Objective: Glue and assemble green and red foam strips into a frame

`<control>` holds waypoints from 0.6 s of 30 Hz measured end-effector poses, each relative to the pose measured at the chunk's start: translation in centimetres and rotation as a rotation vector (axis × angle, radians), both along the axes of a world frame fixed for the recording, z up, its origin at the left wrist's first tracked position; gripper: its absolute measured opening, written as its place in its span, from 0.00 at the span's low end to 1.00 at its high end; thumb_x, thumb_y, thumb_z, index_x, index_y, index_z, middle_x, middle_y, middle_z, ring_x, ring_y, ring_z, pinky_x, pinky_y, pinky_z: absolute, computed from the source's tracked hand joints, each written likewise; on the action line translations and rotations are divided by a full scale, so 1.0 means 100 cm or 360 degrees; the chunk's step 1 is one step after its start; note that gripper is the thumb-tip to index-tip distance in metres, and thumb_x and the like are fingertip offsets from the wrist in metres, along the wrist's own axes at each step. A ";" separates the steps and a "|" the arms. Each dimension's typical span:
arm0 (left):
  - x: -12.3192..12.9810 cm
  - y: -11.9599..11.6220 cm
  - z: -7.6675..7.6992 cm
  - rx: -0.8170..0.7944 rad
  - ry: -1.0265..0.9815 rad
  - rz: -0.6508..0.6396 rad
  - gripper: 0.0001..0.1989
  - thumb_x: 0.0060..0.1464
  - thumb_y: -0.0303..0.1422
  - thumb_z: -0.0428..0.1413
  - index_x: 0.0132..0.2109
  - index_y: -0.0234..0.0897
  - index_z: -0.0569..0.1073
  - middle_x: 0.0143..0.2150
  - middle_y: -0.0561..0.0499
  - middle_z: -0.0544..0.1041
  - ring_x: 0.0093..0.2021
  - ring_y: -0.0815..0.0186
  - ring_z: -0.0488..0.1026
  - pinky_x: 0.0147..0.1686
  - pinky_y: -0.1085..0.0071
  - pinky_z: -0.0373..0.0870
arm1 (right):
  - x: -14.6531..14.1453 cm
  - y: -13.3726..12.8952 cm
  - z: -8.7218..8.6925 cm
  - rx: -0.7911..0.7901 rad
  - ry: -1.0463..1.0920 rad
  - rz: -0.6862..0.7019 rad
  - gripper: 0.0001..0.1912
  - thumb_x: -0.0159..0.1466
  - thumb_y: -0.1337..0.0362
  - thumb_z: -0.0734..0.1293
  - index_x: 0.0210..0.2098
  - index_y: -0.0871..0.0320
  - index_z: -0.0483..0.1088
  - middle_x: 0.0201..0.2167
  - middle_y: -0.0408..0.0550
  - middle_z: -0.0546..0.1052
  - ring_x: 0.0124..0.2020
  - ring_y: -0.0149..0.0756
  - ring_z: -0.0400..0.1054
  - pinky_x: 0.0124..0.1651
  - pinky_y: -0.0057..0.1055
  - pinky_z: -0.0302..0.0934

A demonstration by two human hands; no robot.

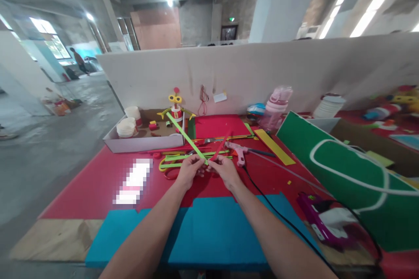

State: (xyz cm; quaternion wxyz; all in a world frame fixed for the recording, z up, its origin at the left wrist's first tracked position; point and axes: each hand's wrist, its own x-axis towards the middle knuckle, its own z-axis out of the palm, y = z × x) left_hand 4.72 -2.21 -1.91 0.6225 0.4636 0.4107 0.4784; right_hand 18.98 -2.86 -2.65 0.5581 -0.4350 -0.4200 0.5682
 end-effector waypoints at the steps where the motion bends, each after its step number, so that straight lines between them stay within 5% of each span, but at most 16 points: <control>1: 0.001 0.000 -0.001 -0.0026 0.0009 -0.0010 0.17 0.42 0.43 0.64 0.30 0.33 0.69 0.22 0.53 0.73 0.19 0.73 0.66 0.17 0.77 0.62 | -0.001 0.000 -0.001 0.0048 -0.0024 -0.0034 0.16 0.46 0.56 0.75 0.26 0.59 0.70 0.19 0.41 0.74 0.22 0.30 0.69 0.33 0.30 0.68; 6: 0.004 -0.001 -0.002 0.0013 0.0048 -0.0040 0.18 0.42 0.43 0.63 0.29 0.34 0.69 0.22 0.52 0.73 0.19 0.73 0.66 0.18 0.77 0.63 | -0.002 0.000 -0.002 0.0210 -0.0195 -0.0128 0.16 0.49 0.53 0.73 0.26 0.59 0.70 0.20 0.44 0.75 0.24 0.34 0.70 0.33 0.32 0.67; 18: 0.004 0.000 -0.004 0.0177 0.0054 -0.0026 0.15 0.44 0.40 0.63 0.28 0.33 0.70 0.23 0.52 0.73 0.19 0.74 0.65 0.20 0.77 0.62 | -0.001 -0.003 0.006 0.0121 0.0017 -0.0084 0.15 0.46 0.56 0.74 0.28 0.57 0.71 0.21 0.41 0.74 0.24 0.32 0.69 0.35 0.32 0.66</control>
